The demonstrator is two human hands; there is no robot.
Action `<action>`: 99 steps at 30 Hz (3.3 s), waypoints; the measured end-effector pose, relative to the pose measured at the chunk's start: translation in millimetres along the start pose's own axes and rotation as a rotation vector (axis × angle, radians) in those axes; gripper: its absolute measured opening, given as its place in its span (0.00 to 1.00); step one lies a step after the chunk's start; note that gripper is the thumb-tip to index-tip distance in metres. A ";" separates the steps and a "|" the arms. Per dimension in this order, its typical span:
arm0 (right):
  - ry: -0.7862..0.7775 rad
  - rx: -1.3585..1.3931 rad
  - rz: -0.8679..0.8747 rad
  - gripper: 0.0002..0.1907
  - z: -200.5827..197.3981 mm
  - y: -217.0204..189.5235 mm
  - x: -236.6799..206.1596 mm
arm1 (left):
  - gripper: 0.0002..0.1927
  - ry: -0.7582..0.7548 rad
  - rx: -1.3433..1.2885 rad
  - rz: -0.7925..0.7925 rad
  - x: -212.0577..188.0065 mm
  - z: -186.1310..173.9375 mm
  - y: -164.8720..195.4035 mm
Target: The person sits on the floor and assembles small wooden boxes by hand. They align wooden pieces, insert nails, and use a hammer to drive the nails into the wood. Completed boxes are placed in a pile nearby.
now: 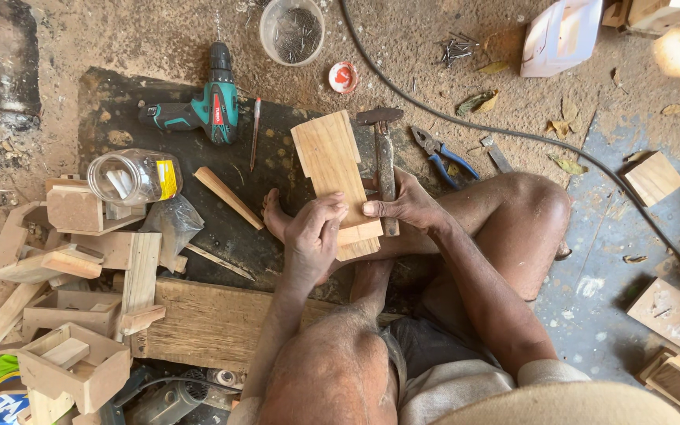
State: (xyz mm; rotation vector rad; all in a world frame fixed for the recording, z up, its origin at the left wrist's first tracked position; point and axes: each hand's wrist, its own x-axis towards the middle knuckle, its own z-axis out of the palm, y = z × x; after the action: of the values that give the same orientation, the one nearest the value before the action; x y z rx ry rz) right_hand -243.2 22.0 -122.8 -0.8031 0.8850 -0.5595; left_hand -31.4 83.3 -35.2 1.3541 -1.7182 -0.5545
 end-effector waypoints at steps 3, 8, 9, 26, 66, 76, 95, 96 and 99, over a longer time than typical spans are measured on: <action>-0.008 0.006 -0.030 0.36 -2.3 -0.3 0.0 | 0.07 0.010 -0.124 -0.126 -4.9 8.6 -0.5; 0.000 -0.050 -0.017 0.37 -5.6 -1.0 -0.5 | 0.08 0.033 -0.144 -0.010 -9.6 18.8 -16.8; 0.012 -0.067 -0.001 0.38 -5.8 -1.0 -0.2 | 0.09 0.045 -0.135 0.020 -9.4 20.0 -20.0; 0.172 -0.499 0.019 0.30 -12.3 -56.4 -43.0 | 0.17 -0.028 -0.209 -0.042 5.7 9.3 -12.4; 0.031 -1.052 -0.761 0.35 26.4 -138.1 -133.2 | 0.17 -0.078 -0.226 -0.153 5.0 10.7 -21.8; 0.261 -0.904 0.000 0.24 16.5 -76.4 -106.5 | 0.20 -0.039 -0.262 -0.095 13.0 14.0 -25.8; 0.307 -0.445 -0.291 0.36 50.4 -40.7 -55.9 | 0.51 -0.122 -0.411 -0.814 9.6 22.6 -43.2; 0.298 -0.453 -0.298 0.36 48.7 -39.9 -55.9 | 0.53 -0.226 -0.499 -0.966 14.3 20.1 -42.4; 0.283 -0.508 -0.328 0.36 45.4 -38.7 -55.9 | 0.58 -0.252 -0.559 -1.107 27.8 13.7 -47.0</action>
State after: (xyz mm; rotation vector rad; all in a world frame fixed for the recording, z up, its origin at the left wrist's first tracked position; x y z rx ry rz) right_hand -238.4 56.5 -48.8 -1.3688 1.1885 -0.7607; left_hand -17.9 40.3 -69.0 1.7465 -0.7115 -1.7174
